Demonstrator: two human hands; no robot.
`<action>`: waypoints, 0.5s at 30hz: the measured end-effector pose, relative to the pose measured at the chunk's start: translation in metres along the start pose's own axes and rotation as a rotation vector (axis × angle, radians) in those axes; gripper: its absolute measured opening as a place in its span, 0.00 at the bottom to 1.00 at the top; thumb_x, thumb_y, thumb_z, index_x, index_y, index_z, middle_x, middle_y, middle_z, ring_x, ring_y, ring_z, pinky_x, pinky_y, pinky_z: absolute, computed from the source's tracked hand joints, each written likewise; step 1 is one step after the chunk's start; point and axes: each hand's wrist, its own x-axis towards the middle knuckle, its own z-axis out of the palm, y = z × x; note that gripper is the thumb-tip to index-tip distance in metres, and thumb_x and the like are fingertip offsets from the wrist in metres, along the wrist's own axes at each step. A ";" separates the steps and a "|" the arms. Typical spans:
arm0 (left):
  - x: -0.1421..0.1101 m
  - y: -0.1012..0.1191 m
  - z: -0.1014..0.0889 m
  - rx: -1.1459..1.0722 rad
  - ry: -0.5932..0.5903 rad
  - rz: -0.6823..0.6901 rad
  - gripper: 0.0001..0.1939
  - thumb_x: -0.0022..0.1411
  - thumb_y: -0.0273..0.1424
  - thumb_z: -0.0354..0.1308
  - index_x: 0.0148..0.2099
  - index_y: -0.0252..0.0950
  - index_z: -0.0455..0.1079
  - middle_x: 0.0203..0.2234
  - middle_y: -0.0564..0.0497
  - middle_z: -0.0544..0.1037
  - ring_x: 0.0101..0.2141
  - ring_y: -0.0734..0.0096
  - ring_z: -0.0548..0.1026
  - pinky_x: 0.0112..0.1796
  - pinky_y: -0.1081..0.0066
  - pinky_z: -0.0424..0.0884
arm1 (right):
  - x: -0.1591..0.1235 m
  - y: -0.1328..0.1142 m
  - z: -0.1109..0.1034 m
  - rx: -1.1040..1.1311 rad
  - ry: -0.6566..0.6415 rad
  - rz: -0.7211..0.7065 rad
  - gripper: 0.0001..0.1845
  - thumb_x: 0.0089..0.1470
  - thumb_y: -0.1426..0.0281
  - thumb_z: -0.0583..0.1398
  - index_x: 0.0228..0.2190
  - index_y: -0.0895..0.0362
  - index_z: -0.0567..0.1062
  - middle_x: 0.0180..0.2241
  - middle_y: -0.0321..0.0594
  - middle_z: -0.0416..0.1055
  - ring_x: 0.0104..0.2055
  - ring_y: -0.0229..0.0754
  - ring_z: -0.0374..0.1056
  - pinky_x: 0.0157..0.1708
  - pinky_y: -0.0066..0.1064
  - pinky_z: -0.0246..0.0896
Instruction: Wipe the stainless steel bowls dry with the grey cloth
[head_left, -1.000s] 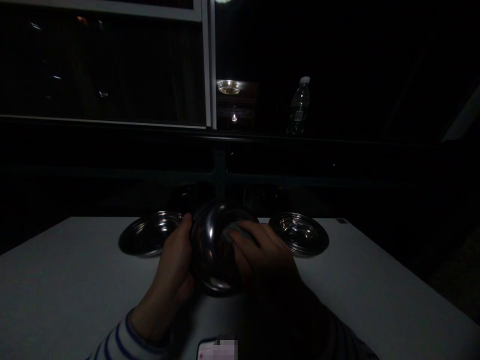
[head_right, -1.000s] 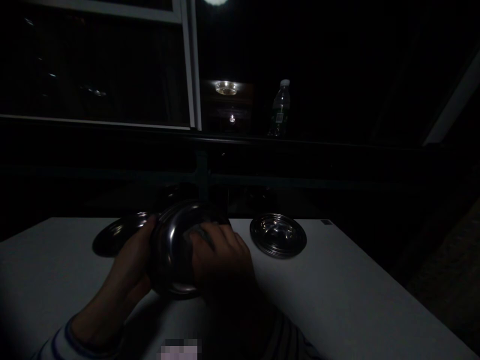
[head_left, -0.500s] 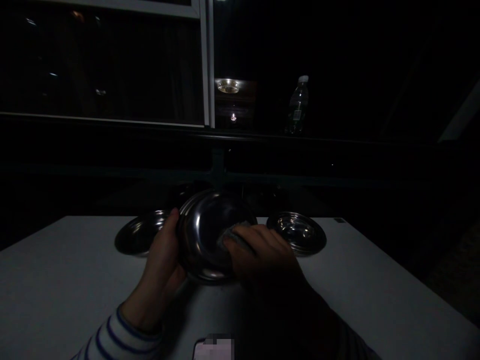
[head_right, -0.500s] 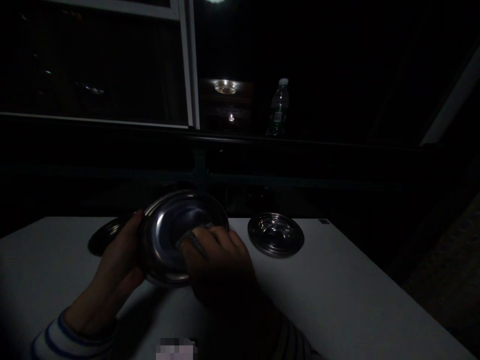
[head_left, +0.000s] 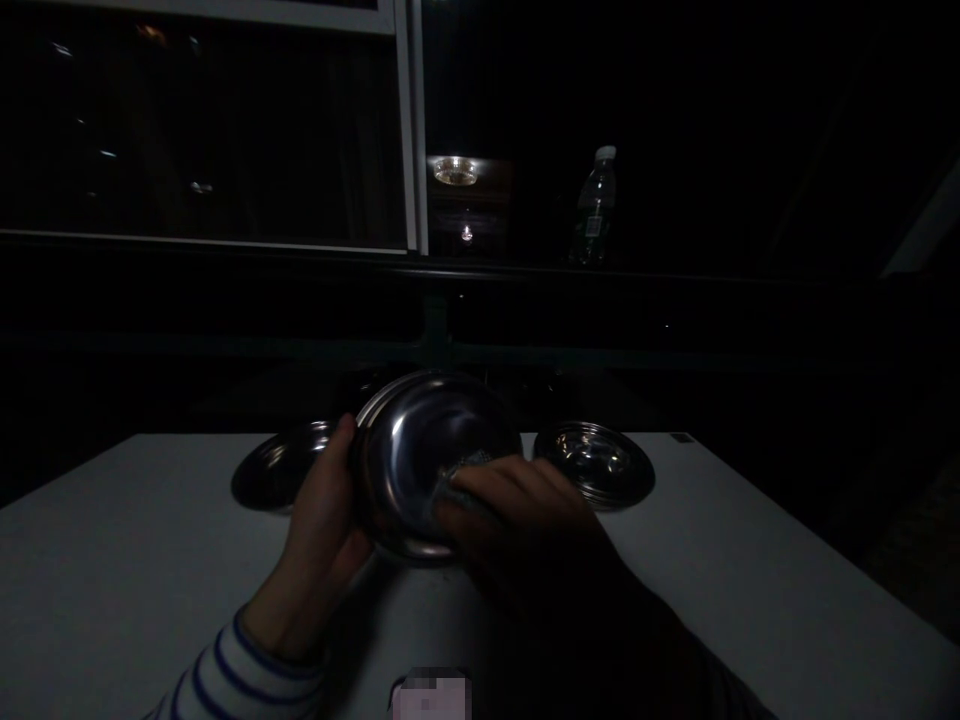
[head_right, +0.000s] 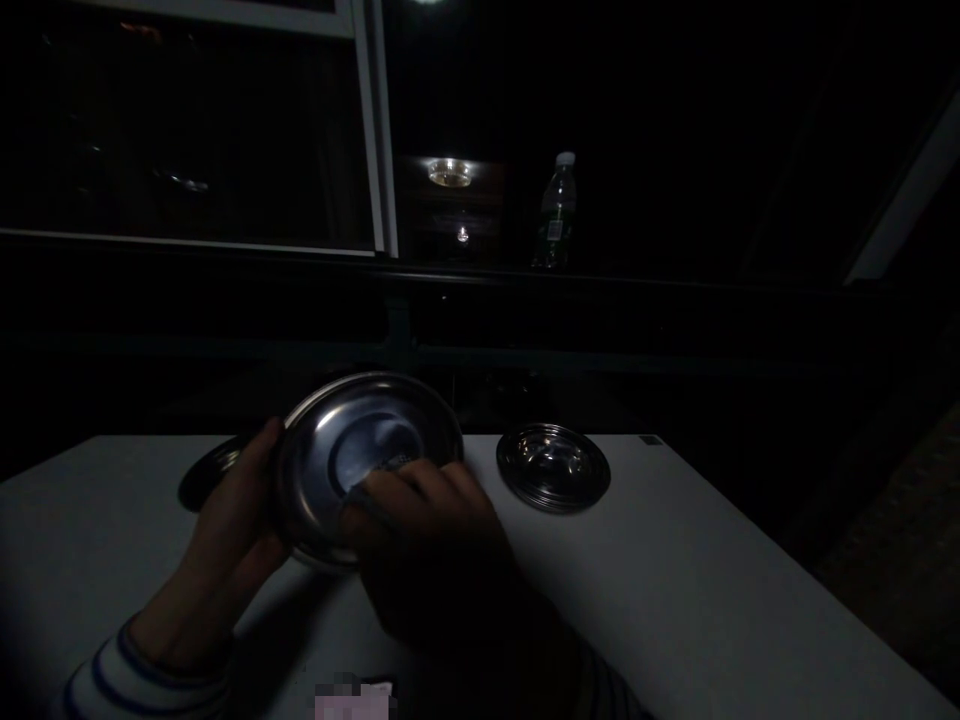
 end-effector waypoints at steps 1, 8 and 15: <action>0.000 0.000 0.000 -0.008 0.005 0.019 0.11 0.62 0.32 0.51 0.34 0.34 0.73 0.15 0.54 0.73 0.17 0.75 0.71 0.20 0.77 0.69 | 0.000 0.001 -0.001 -0.012 0.007 0.012 0.10 0.56 0.71 0.54 0.39 0.54 0.72 0.43 0.38 0.71 0.39 0.42 0.62 0.32 0.34 0.52; 0.002 0.001 -0.001 -0.047 -0.046 -0.004 0.13 0.62 0.32 0.50 0.29 0.33 0.71 0.16 0.53 0.75 0.16 0.76 0.72 0.22 0.77 0.71 | -0.002 0.002 -0.001 0.009 0.021 -0.003 0.10 0.56 0.70 0.55 0.39 0.54 0.72 0.42 0.38 0.71 0.38 0.41 0.61 0.31 0.33 0.50; 0.004 0.001 -0.003 -0.054 -0.101 -0.029 0.13 0.64 0.31 0.48 0.31 0.33 0.71 0.17 0.53 0.77 0.16 0.75 0.73 0.23 0.77 0.72 | -0.002 0.005 -0.001 -0.024 0.036 0.040 0.10 0.56 0.72 0.54 0.39 0.56 0.73 0.42 0.40 0.71 0.38 0.42 0.61 0.32 0.33 0.51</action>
